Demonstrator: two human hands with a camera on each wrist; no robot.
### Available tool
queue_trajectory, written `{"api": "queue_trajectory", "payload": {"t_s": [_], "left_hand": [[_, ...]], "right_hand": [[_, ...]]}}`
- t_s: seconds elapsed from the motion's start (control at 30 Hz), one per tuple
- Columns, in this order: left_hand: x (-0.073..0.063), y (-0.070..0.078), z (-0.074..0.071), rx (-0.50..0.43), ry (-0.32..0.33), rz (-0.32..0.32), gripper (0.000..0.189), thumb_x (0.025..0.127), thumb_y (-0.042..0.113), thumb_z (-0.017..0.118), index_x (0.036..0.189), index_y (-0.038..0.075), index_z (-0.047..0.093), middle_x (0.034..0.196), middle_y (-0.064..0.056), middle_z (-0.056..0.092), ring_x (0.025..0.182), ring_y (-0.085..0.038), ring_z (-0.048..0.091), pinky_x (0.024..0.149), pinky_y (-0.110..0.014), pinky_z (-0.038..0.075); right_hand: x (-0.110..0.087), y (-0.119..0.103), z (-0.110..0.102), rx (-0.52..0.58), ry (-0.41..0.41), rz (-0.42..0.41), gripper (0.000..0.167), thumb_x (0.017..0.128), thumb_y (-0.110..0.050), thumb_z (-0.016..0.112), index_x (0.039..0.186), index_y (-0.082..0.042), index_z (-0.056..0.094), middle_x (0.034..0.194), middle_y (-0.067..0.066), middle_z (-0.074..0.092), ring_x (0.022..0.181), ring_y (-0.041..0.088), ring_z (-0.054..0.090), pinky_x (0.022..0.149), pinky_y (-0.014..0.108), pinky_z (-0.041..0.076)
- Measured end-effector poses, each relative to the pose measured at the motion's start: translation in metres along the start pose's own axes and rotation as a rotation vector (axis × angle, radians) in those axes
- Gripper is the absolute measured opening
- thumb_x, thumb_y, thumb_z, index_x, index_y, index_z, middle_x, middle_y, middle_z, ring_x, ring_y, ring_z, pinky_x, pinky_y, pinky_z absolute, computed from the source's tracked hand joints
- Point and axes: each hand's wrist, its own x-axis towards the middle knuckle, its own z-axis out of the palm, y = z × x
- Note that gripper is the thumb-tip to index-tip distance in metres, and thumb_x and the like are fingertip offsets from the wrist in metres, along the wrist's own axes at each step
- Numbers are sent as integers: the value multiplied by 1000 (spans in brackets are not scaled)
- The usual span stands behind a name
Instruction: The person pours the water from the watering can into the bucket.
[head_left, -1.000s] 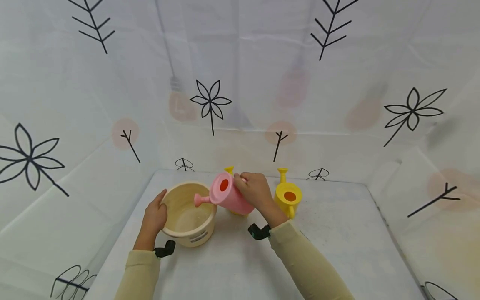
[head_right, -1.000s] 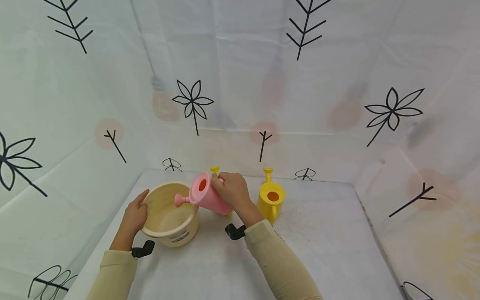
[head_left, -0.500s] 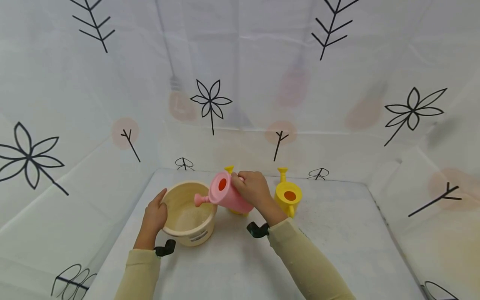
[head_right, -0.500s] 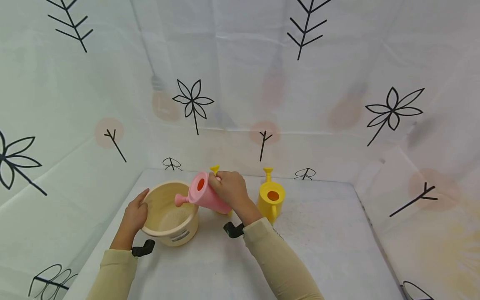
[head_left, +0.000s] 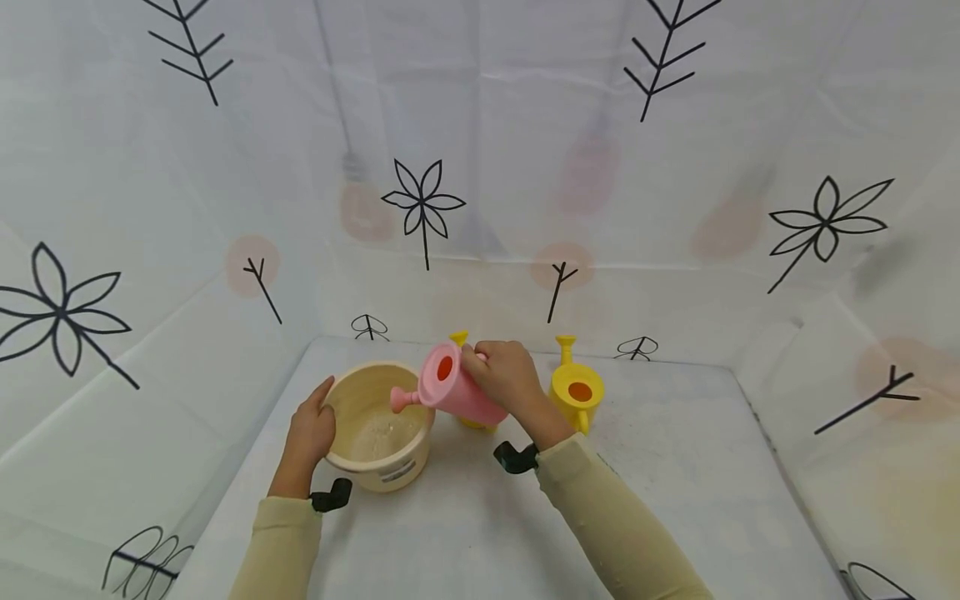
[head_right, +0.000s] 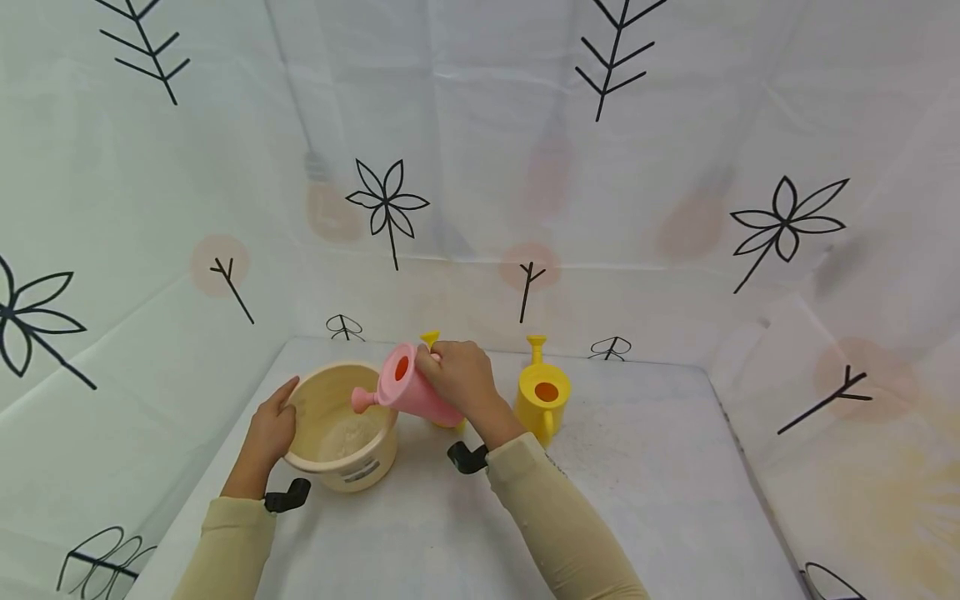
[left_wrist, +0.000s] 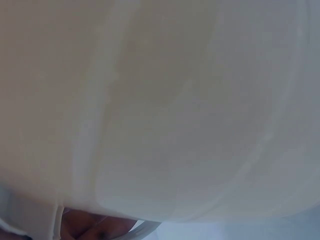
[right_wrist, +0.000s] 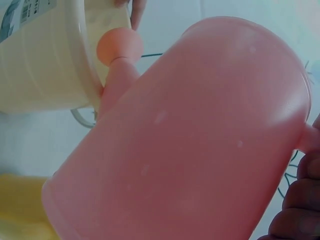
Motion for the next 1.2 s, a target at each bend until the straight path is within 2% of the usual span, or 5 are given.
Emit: {"api": "queue_trajectory", "payload": {"t_s": [0.27, 0.77, 1.2], "left_hand": [[0, -1, 1, -3, 2, 1, 59, 96, 13, 25, 154, 18, 30, 152, -23, 37, 114, -38, 53, 97, -53, 42], [0, 0, 2, -5, -3, 2, 58, 96, 13, 25, 154, 19, 29, 152, -24, 36, 115, -39, 53, 96, -53, 43], [2, -3, 2, -2, -2, 0, 58, 96, 13, 24, 154, 19, 28, 152, -23, 36, 114, -39, 54, 97, -53, 43]], "right_hand": [[2, -2, -1, -26, -27, 1, 43, 94, -38, 45, 59, -14, 54, 51, -3, 43, 57, 16, 47, 53, 25, 34], [5, -8, -4, -66, -15, -30, 45, 94, -37, 46, 55, -14, 50, 49, -3, 40, 51, 15, 43, 50, 24, 31], [7, -13, -5, -114, -39, -31, 43, 93, -38, 46, 58, -14, 52, 52, -2, 44, 57, 17, 46, 52, 25, 33]]}}
